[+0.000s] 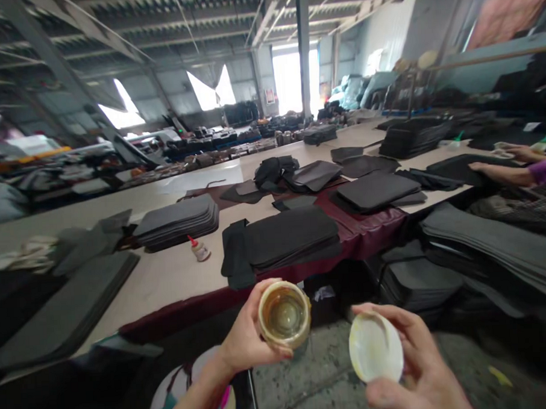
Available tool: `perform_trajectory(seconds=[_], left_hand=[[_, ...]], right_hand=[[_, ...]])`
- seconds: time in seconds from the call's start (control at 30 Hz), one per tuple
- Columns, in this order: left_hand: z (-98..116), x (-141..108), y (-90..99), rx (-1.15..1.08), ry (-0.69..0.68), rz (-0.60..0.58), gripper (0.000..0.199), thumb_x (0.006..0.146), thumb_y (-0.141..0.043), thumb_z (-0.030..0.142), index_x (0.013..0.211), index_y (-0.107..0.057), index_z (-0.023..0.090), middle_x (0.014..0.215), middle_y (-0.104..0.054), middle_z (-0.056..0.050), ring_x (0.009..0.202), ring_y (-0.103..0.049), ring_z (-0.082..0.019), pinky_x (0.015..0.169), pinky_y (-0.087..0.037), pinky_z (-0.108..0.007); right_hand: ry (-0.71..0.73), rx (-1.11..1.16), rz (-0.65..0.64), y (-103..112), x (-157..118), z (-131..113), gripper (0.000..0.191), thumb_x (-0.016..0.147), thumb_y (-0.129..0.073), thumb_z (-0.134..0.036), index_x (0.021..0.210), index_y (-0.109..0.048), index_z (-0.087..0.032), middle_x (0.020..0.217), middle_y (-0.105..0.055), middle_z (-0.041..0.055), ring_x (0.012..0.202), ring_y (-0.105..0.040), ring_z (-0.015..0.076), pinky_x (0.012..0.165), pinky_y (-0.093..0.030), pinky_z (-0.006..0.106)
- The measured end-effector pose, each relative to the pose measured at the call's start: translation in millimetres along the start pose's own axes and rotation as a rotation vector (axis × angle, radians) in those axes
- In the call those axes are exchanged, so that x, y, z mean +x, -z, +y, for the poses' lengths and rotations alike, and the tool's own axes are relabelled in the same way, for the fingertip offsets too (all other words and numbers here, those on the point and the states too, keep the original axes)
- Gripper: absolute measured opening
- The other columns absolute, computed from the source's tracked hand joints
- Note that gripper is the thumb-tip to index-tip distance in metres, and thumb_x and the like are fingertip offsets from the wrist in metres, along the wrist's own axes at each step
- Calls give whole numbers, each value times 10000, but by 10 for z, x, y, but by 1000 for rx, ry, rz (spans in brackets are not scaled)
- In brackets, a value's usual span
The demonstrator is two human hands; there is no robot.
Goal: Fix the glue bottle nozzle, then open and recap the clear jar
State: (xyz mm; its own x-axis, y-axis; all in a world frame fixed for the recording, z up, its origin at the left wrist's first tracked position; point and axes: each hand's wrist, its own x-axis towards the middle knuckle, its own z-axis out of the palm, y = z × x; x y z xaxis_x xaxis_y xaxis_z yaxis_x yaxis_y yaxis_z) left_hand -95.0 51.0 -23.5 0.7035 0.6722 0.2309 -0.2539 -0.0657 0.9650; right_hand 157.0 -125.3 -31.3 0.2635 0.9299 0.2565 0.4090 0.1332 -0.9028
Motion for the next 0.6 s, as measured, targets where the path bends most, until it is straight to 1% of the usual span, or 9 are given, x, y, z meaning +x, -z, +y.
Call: perform_trajectory(seconds=[0.07,0.13,0.17,0.23,0.3,0.37,0.47,0.6], left_hand=[[-34,-44,-67,116,41,-5,958,543,-965,250,1350,-450,237,1273,-608,-86,1166,-596,-271,1014,-465,-369],[-75,-89,-146,222,64,-15,934,532,-952,245,1328,-462,233,1245,-603,-74,1119,-601,-262,978,-479,-366],[-99,-109,-185,262,73,-20,931,529,-946,246,1324,-461,233,1237,-598,-72,1098,-606,-260,962,-490,-368],[-150,-142,-248,329,76,-32,939,530,-943,264,1332,-455,238,1262,-575,-78,1103,-602,-269,948,-506,-382],[-198,-162,-286,410,44,-35,950,520,-951,288,1334,-463,250,1274,-557,-77,1127,-589,-282,978,-500,-417],[-231,-169,-302,508,5,-38,976,490,-969,305,1332,-478,265,1275,-547,-67,1157,-570,-293,1026,-471,-459],[-249,-168,-302,594,-38,-41,996,477,-976,320,1331,-466,283,1247,-564,-53,1138,-566,-289,1011,-464,-480],[-241,-172,-303,674,-58,-29,999,465,-968,293,1324,-458,285,1259,-586,-49,1159,-558,-300,1025,-441,-497]], right_hand=[[115,-204,24,-14,88,-212,761,832,-729,-662,1403,-442,-249,1329,-598,82,1050,-694,179,790,-591,138],[258,-435,95,-59,185,-403,732,845,-680,-729,1381,-479,-273,1282,-613,34,1047,-686,133,815,-574,107],[322,-535,124,-87,229,-470,727,851,-646,-763,1367,-498,-273,1283,-605,27,1072,-673,125,843,-572,111],[409,-665,124,-141,295,-531,749,861,-576,-815,1357,-512,-258,1318,-571,39,1139,-640,138,906,-575,160],[436,-713,72,-178,323,-513,781,877,-522,-836,1381,-488,-239,1334,-549,60,1170,-615,156,934,-582,220],[436,-738,25,-193,322,-458,808,881,-496,-847,1400,-467,-228,1321,-550,71,1161,-607,170,925,-588,262],[432,-752,-16,-193,302,-378,823,887,-487,-846,1422,-453,-221,1324,-542,76,1154,-599,174,900,-590,279],[410,-727,-52,-186,282,-340,839,889,-465,-855,1441,-447,-224,1341,-528,79,1180,-584,181,918,-585,291]])
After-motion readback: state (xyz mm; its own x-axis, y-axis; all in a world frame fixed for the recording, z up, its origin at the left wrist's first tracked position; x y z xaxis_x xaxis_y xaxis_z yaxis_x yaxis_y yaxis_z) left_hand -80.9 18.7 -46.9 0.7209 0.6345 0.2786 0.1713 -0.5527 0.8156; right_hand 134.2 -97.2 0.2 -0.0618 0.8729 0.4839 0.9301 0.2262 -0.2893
